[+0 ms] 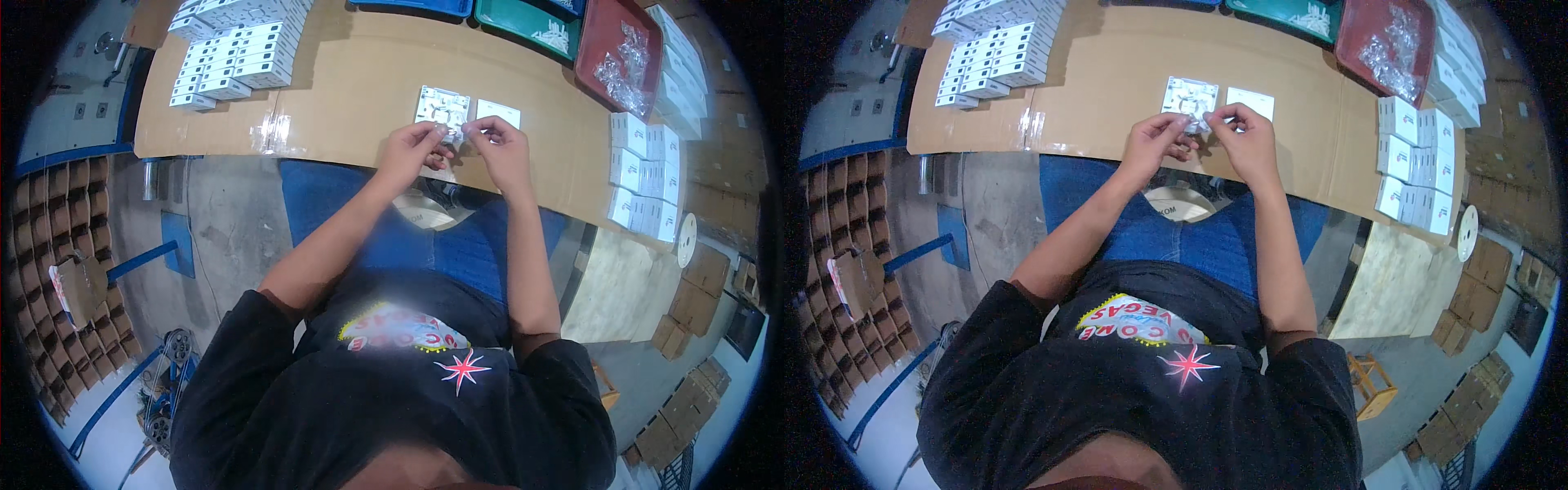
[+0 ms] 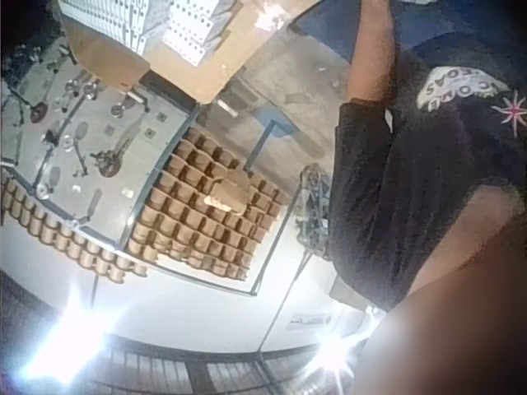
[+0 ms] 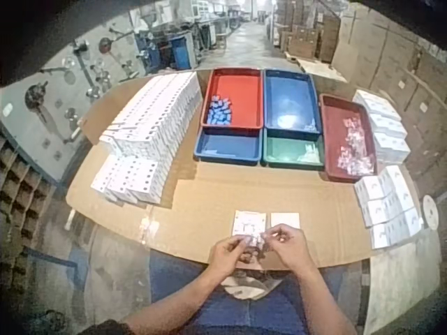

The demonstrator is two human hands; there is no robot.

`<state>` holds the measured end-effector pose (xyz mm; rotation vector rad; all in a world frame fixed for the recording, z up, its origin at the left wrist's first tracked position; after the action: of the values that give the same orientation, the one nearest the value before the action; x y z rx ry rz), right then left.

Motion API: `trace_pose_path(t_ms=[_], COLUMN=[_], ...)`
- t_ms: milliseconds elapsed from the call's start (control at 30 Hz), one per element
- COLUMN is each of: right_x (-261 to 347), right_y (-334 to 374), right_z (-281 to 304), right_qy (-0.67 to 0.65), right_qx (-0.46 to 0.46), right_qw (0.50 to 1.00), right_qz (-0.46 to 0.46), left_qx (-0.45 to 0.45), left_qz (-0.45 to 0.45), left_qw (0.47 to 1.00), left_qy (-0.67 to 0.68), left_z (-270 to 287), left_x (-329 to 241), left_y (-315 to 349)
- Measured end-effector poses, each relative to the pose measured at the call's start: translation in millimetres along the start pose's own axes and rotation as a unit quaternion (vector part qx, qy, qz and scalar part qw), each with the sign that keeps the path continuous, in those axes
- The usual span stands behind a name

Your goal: Packing small electronic or mechanical components from colored bins into individual white boxes.

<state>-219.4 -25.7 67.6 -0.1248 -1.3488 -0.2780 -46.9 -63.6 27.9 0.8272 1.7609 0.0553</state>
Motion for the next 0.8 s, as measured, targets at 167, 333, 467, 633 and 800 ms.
trace_pose_path(t_ms=[167, 333, 467, 633, 800], right_x=[1.2, -8.0, 6.7, 28.6, 54.5], right_y=[-4.1, -24.1, -76.3, -171.6, -261.6], right_z=[-0.6, 6.4, 37.1, 116.4, 175.2], right_qy=[-0.044, -0.024, -0.002, 0.127, 0.34], right_qx=[0.002, 0.013, -0.025, -0.139, -0.234], right_qw=[0.999, 1.0, 0.998, 0.967, 0.903], right_qz=[0.012, 0.014, 0.052, 0.171, 0.119], left_qx=[0.021, -0.025, -0.053, -0.05, -0.074], left_qz=[-0.018, -0.058, -0.092, -0.145, -0.165], left_qw=[0.999, 0.996, 0.986, 0.977, 0.969], left_qy=[-0.025, -0.061, -0.126, -0.151, -0.166], left_z=[0.8, 8.6, 24.2, 17.2, 19.5], left_x=[-1.9, 5.7, 31.9, 25.8, 24.2], left_y=[-6.9, -9.2, -7.7, -9.8, -11.2])
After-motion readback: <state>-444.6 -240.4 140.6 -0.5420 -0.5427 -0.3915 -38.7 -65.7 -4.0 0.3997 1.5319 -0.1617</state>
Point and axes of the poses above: each hand's wrist, its own y-axis away from the middle knuckle, its own z-axis out of the back of the hand, x = y × z, the point moved 5 cm from there along -y, towards the middle knuckle, and after that the axes turned 5 degrees about z, right-handed, at the moved point
